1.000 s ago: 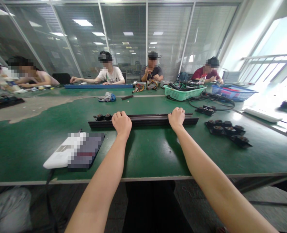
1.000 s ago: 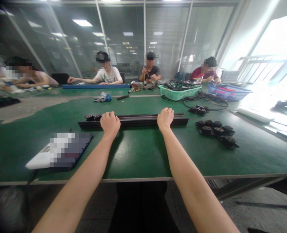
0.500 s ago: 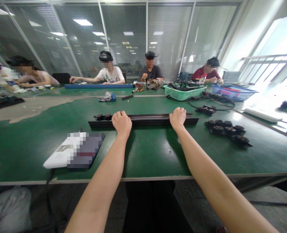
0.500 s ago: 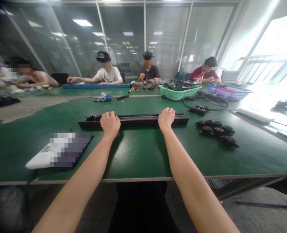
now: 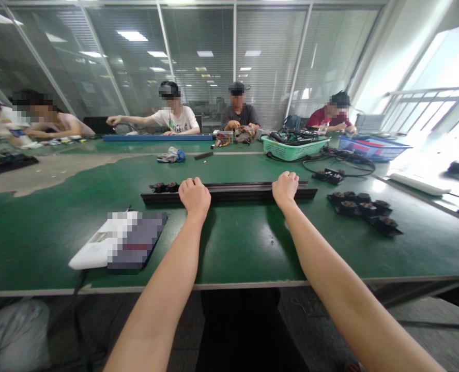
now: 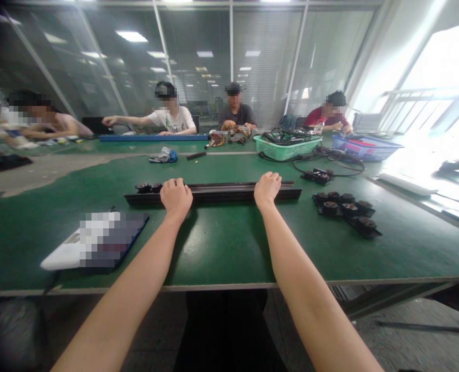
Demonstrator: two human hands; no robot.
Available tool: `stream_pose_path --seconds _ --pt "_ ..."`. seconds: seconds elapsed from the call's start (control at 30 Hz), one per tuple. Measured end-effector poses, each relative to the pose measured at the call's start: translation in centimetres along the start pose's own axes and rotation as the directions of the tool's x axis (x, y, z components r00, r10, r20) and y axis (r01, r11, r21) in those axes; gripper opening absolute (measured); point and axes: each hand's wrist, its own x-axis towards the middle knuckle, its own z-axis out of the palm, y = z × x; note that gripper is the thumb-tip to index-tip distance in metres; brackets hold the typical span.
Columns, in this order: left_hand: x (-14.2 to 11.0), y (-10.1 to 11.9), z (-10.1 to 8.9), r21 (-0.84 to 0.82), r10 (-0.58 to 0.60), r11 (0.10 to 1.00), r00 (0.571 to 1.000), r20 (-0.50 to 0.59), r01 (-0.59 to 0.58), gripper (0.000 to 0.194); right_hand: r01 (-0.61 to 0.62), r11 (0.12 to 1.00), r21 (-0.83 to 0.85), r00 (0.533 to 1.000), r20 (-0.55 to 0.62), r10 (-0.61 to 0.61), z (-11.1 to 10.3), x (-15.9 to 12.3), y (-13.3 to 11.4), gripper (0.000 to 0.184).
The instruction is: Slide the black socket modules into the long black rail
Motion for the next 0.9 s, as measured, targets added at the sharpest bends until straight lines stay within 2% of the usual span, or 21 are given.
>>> stream_pose_path --seconds 0.33,0.47,0.57,0.7,0.8,0.9 --pt "-0.1 0.1 -0.2 -0.005 -0.004 1.0 1.0 0.013 0.004 0.033 -0.012 0.998 -0.056 0.993 0.12 0.019 -1.4 0.6 -0.4 0.041" --pt "-0.1 0.1 -0.2 -0.005 -0.006 1.0 1.0 0.011 0.006 0.034 0.025 0.997 -0.072 0.983 0.186 -0.011 -1.8 1.7 0.4 0.042" --pt "-0.1 0.1 -0.2 -0.01 -0.008 1.0 1.0 0.007 0.008 0.034 0.078 0.996 -0.048 0.978 0.197 -0.068 -1.6 2.6 1.5 0.034" --pt "-0.1 0.1 -0.2 -0.03 -0.009 1.0 1.0 0.008 0.009 0.034 0.165 0.983 0.075 0.975 0.139 -0.174 -0.7 3.0 3.5 0.015" --pt "-0.1 0.1 -0.2 -0.035 -0.008 0.999 1.0 0.009 0.008 0.034 0.244 0.954 0.171 0.965 0.048 -0.256 0.0 2.6 4.7 0.012" --pt "-0.1 0.1 -0.3 -0.026 -0.003 1.0 1.0 0.005 0.003 0.034 0.264 0.941 0.212 0.963 0.005 -0.271 0.4 2.1 5.2 0.011"
